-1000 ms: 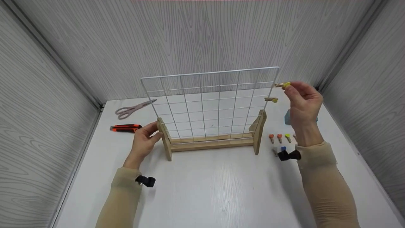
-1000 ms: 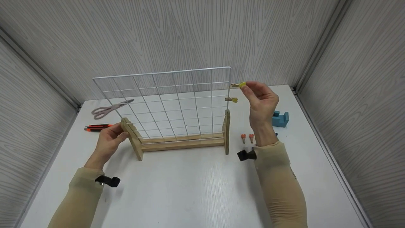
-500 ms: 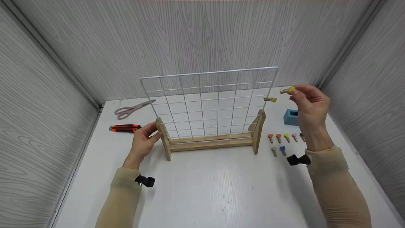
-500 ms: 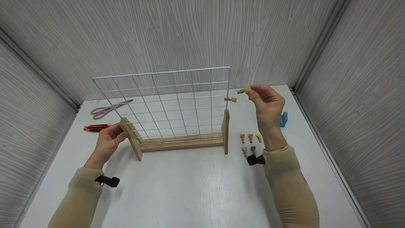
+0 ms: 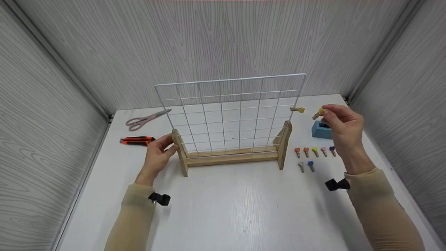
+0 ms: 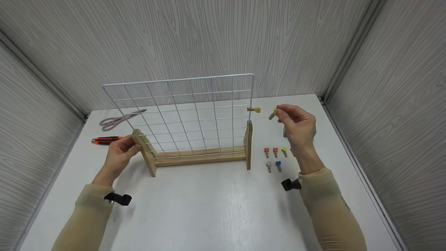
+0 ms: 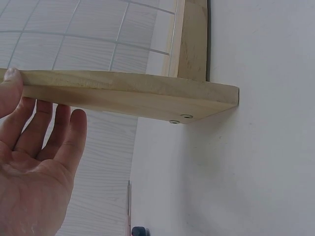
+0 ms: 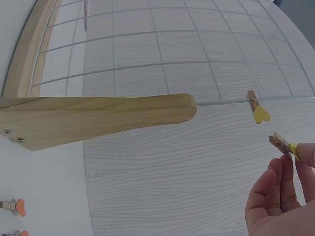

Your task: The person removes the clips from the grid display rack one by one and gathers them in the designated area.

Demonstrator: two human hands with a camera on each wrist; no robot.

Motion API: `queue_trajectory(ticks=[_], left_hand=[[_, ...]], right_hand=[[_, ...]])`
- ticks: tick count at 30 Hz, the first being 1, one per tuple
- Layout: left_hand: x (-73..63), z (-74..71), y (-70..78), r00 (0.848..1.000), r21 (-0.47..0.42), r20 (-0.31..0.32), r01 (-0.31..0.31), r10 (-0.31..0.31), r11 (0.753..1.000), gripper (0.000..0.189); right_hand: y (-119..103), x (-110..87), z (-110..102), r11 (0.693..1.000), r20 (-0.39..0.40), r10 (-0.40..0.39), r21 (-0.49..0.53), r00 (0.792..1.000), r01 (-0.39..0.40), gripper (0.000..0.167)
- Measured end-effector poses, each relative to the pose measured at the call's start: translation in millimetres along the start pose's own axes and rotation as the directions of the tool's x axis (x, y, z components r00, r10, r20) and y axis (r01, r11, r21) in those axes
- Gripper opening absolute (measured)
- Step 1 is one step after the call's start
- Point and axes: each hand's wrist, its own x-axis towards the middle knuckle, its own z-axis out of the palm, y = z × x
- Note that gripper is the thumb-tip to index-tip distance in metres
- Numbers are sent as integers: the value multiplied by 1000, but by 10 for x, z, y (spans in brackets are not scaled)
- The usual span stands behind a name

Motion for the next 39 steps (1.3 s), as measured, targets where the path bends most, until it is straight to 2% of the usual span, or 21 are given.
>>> queue_trajectory(ticks=[4, 8, 12, 16, 20, 23, 26, 30, 33, 36, 39], left_hand=[[2, -2, 5, 1000, 15, 7, -5, 5, 1000, 42], [0, -12, 4, 1000, 24, 8, 0, 0, 1000, 42], [10, -14, -9, 1000, 14, 9, 3, -3, 1000, 43], [14, -12, -15, 1000, -15, 5, 0, 0, 1000, 43], [13, -11, -19, 1000, -27, 6, -2, 3, 1000, 43], [17, -14, -28, 1000, -21, 6, -8, 8, 1000, 43], [18, -17, -33, 1000, -22, 4, -16, 16, 1000, 42], [7, -15, -16, 1000, -8, 10, -14, 14, 1000, 42], [7, -9, -11, 1000, 8, 16, -3, 3, 1000, 43], [11, -5, -10, 1000, 10, 15, 2, -2, 1000, 43], [12, -3, -12, 1000, 10, 10, 1, -2, 1000, 43]], right_hand=[[55, -48, -124, 995, -1, 51, -80, 999, -51, 13], [135, -120, -269, 978, -7, 131, -161, 991, -130, 11], [233, -209, -446, 944, 1, 219, -255, 976, -212, 13], [334, -262, -630, 882, 7, 294, -386, 956, -269, 18], [428, -278, -824, 780, 5, 389, -534, 921, -326, 26], [486, -275, -963, 682, 11, 472, -639, 881, -357, 35], [540, -273, -1070, 586, 23, 565, -715, 825, -382, 42], [615, -289, -1166, 460, 18, 666, -797, 746, -392, 39], [663, -304, -1207, 371, 2, 712, -850, 702, -374, 34], [702, -301, -1221, 309, -2, 738, -888, 674, -341, 30], [726, -280, -1219, 274, 0, 749, -910, 663, -310, 29]])
